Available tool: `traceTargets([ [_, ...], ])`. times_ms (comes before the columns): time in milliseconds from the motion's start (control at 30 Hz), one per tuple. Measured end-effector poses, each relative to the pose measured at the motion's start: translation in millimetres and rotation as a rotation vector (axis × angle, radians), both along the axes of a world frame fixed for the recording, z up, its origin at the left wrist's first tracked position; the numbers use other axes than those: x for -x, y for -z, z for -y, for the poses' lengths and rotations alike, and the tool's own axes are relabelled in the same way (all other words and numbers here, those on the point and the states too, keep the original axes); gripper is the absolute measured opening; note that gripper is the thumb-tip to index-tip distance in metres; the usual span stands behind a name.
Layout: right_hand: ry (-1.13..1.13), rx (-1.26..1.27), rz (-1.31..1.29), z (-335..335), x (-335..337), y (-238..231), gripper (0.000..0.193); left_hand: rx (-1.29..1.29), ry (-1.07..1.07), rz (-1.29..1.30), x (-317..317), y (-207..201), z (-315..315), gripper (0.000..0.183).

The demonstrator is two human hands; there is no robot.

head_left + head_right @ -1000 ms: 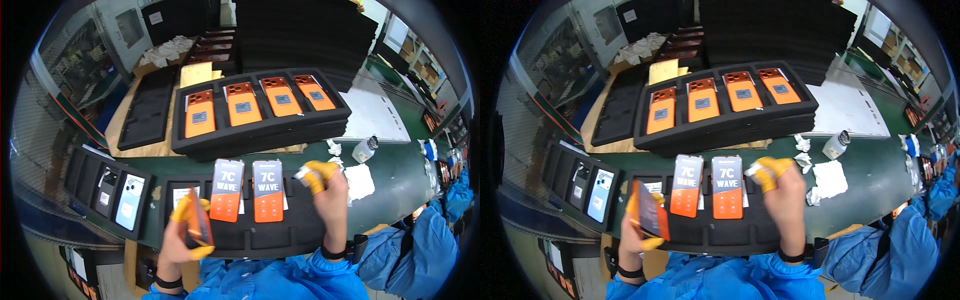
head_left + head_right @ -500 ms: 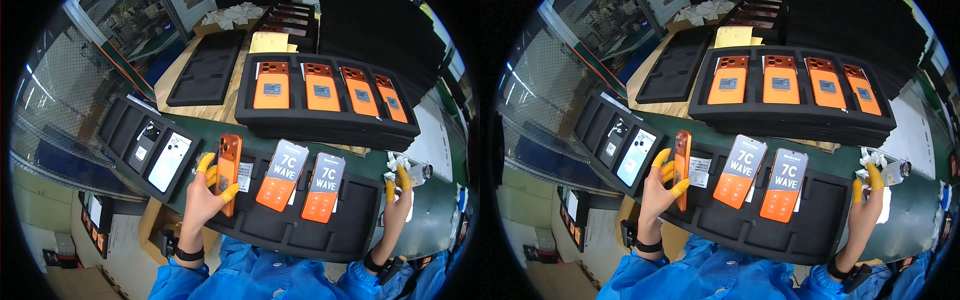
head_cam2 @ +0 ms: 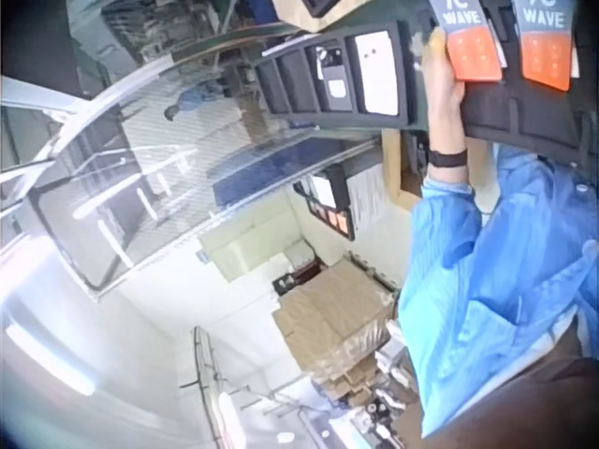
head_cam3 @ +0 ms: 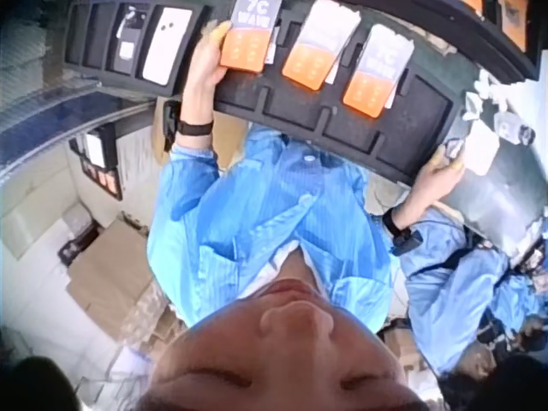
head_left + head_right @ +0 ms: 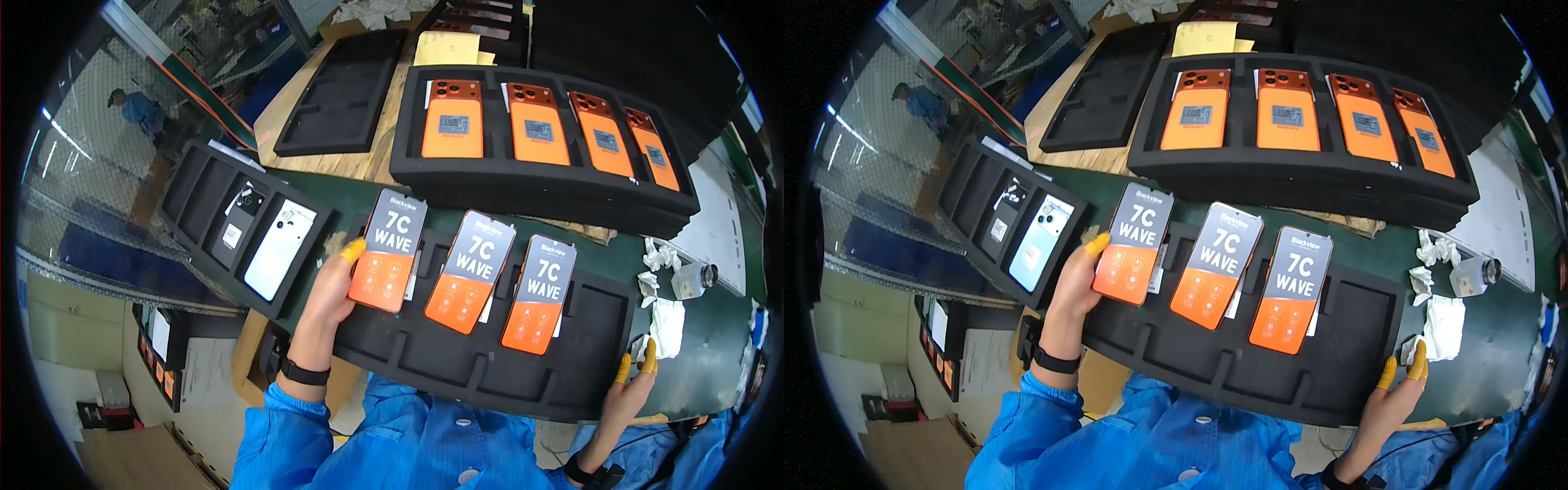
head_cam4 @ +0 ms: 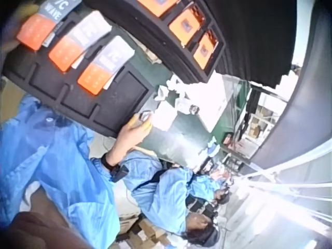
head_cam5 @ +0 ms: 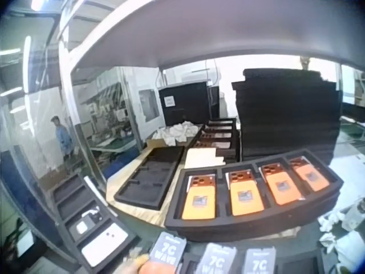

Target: Cleaning and inspecting the exterior of several smartphones on a factory assembly line.

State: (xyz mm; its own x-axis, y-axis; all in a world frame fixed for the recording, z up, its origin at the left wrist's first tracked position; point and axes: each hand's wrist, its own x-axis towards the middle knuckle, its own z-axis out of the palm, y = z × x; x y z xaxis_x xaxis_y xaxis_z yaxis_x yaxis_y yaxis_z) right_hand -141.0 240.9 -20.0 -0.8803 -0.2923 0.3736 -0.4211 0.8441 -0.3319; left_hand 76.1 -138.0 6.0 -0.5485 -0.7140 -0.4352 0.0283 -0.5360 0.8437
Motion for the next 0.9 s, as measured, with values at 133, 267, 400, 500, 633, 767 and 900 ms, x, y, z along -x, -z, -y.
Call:
traceTargets([
  [133,0.047,-0.021,0.067,6.7,-0.7,9.6,0.038,0.498,0.016,0.167,0.3,1.9,7.3,0.031],
  [267,0.046,-0.054,0.139,11.6,-2.8,9.7,0.035,1.159,0.189,0.703,6.0,-20.2,2.4,0.022],
  [400,0.028,-0.06,0.128,11.1,-6.8,17.9,0.033,1.528,0.266,1.078,-2.7,-11.1,0.3,0.016],
  [500,-0.005,-0.06,0.048,10.2,-7.9,23.4,0.033,1.608,0.257,1.211,-1.7,-18.0,-8.7,0.016],
  [633,-0.036,-0.04,-0.062,5.1,-8.9,18.7,0.034,1.611,-0.003,0.955,-5.8,-20.2,-6.7,0.021],
  [767,-0.153,-0.007,-0.174,8.7,-9.2,31.4,0.038,1.279,0.096,0.78,-56.2,7.9,-12.8,0.045],
  [900,-0.126,-0.031,-0.048,9.7,-33.3,3.6,0.041,0.92,0.062,0.494,-79.8,10.8,-19.0,0.043],
])
